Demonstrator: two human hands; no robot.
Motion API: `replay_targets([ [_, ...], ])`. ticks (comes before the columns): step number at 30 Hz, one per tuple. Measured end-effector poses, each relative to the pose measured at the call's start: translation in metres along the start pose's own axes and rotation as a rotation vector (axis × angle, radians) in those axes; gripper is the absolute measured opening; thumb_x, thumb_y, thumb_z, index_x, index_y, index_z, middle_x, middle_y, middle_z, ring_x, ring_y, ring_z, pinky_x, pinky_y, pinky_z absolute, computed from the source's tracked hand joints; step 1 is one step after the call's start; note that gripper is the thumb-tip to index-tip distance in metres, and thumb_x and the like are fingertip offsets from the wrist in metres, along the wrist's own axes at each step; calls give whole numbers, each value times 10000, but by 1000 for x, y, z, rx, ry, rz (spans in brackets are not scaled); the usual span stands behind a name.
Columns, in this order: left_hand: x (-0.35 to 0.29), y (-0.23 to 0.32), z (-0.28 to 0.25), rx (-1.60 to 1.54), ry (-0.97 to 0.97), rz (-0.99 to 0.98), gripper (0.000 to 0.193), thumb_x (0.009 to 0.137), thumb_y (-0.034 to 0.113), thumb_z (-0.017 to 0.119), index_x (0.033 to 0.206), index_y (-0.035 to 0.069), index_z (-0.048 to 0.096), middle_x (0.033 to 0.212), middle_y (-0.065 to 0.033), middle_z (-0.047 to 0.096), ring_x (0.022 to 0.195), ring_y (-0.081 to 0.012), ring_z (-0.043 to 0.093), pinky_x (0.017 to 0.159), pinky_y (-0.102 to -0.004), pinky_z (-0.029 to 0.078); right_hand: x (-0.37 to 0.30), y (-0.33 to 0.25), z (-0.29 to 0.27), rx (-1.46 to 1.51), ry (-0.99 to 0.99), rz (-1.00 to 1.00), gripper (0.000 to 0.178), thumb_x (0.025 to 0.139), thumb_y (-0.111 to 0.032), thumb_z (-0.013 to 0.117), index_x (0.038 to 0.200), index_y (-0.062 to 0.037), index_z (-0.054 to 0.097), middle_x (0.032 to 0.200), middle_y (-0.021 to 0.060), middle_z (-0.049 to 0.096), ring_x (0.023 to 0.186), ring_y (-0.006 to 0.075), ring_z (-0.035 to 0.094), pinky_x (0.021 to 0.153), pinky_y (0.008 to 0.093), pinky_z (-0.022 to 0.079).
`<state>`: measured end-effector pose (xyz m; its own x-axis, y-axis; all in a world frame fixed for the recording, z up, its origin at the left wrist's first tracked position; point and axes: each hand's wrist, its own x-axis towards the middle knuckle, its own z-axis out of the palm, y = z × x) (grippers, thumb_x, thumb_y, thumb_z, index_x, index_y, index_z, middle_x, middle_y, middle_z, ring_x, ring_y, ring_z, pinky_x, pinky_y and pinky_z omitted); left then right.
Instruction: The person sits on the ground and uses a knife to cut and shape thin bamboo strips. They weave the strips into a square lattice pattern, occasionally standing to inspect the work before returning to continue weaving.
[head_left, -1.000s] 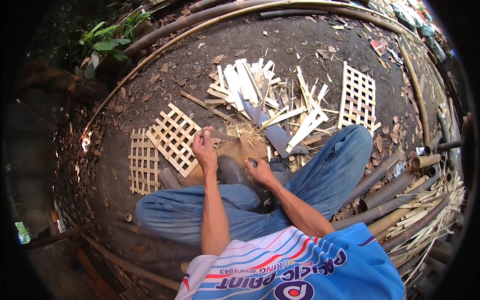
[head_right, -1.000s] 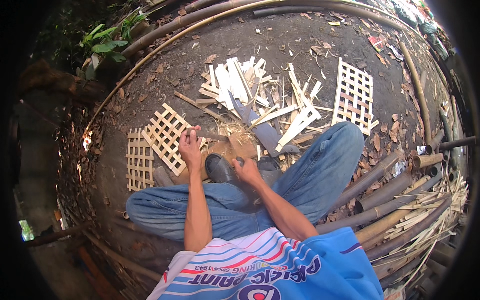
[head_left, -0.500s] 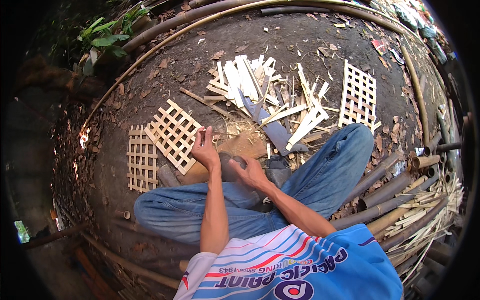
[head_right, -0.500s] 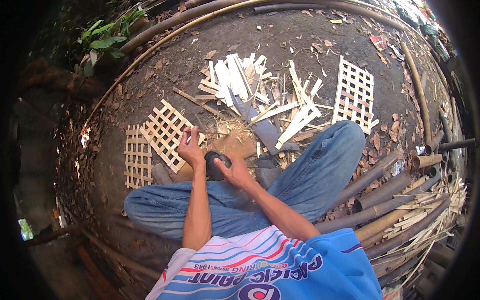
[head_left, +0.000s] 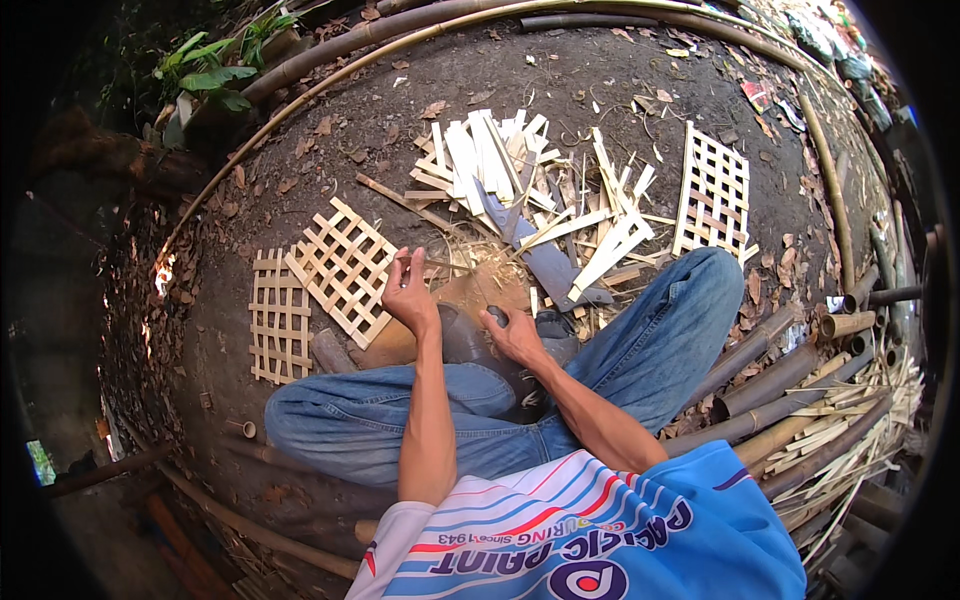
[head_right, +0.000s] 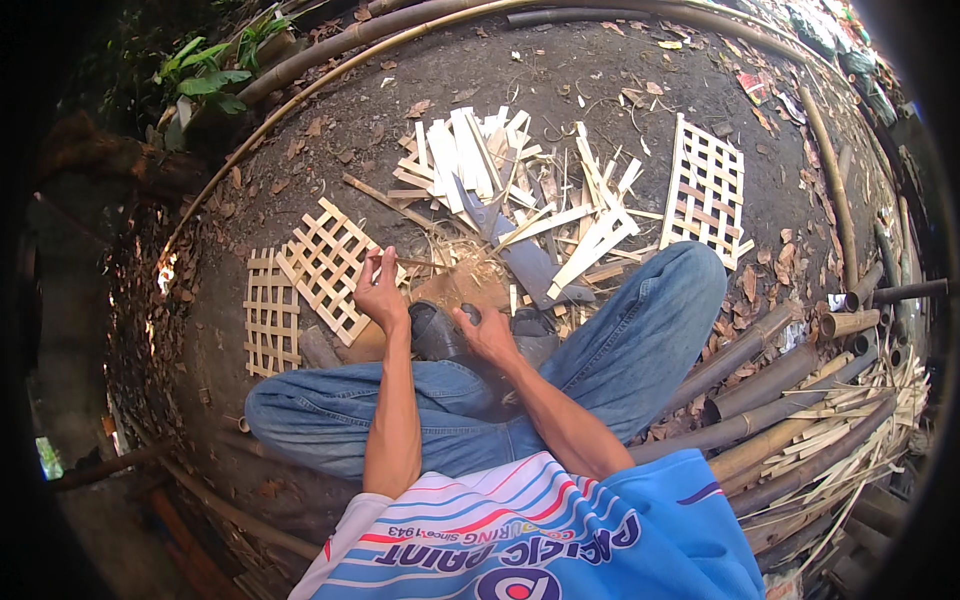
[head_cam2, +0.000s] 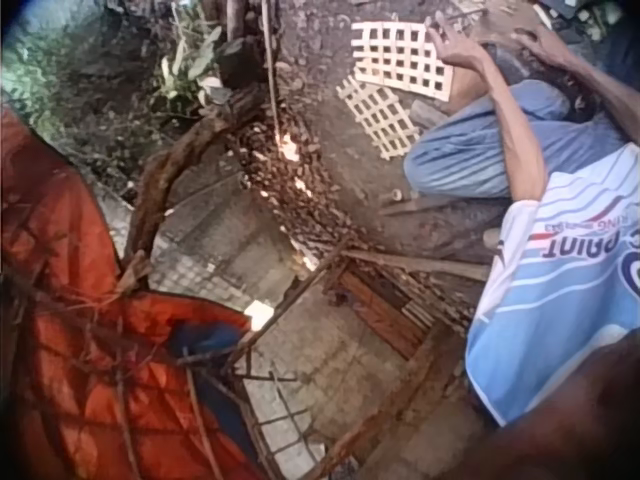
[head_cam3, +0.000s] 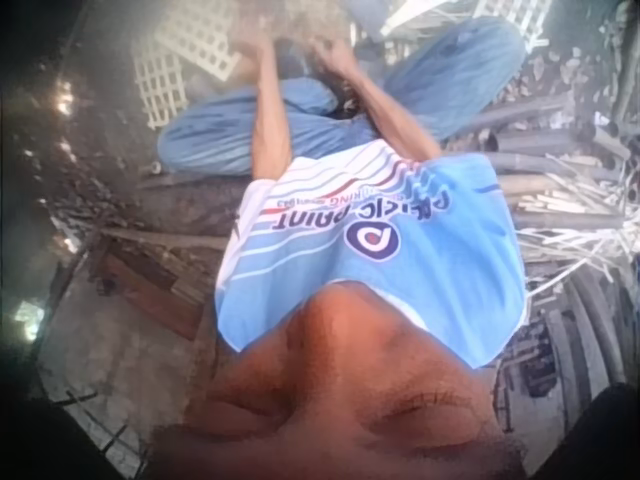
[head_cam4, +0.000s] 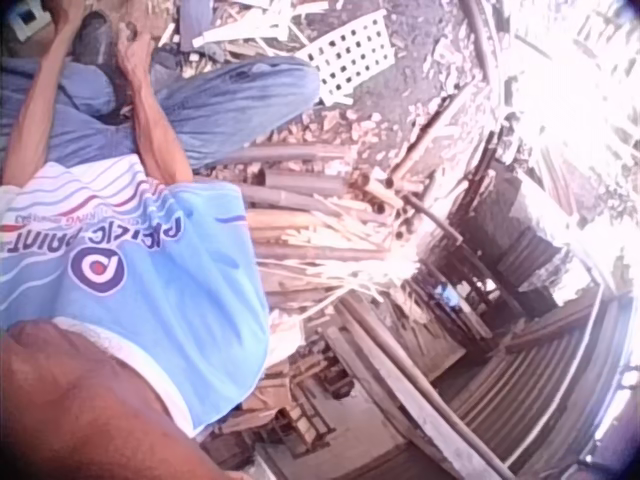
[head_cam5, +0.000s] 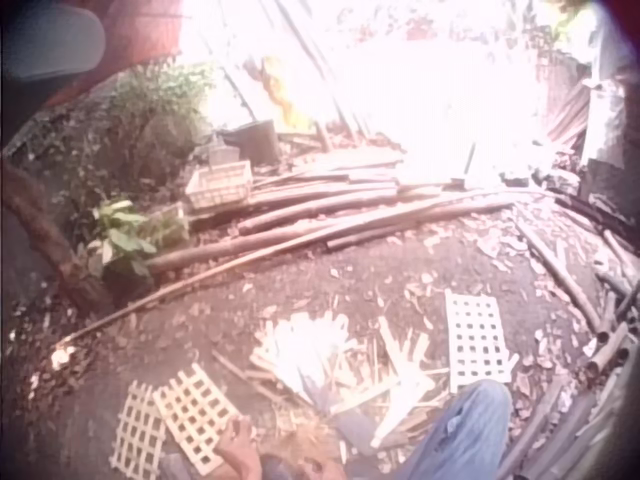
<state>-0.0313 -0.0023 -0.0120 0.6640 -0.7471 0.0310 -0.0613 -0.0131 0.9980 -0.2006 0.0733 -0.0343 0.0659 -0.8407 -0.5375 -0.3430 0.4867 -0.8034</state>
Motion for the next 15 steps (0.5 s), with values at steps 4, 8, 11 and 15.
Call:
replay_targets([
  [4, 2, 7, 11, -34, 48, 22, 233, 854, 126, 798, 959, -55, 696, 814, -35, 669, 729, -90, 590, 674, -245, 506, 26, 43, 23, -87, 221, -149, 552, 943, -503, 595, 1010, 40, 664, 836, 166, 692, 684, 255, 682, 690, 394, 549],
  [8, 5, 10, 0, 22, 115, 13, 231, 853, 141, 801, 822, -35, 654, 800, -42, 660, 679, -109, 603, 655, -266, 564, 30, 44, 26, 386, -118, 179, 545, 987, -487, 548, 1021, 52, 619, 783, 154, 653, 547, 199, 649, 524, 370, 542],
  [11, 5, 12, -5, 18, 142, -12, 253, 859, 144, 793, 773, -24, 624, 771, -45, 643, 656, -107, 600, 610, -280, 599, 26, 33, 23, 461, -149, 203, 511, 1019, -518, 478, 916, -27, 578, 710, 63, 601, 512, 173, 599, 475, 319, 503],
  [15, 3, 6, -8, 46, 97, -44, 279, 907, 174, 744, 756, -22, 614, 764, -74, 629, 627, -129, 631, 559, -291, 612, 23, 30, 22, 307, -129, 97, 562, 1016, -528, 469, 929, 13, 592, 747, 107, 641, 544, 197, 631, 521, 355, 516],
])
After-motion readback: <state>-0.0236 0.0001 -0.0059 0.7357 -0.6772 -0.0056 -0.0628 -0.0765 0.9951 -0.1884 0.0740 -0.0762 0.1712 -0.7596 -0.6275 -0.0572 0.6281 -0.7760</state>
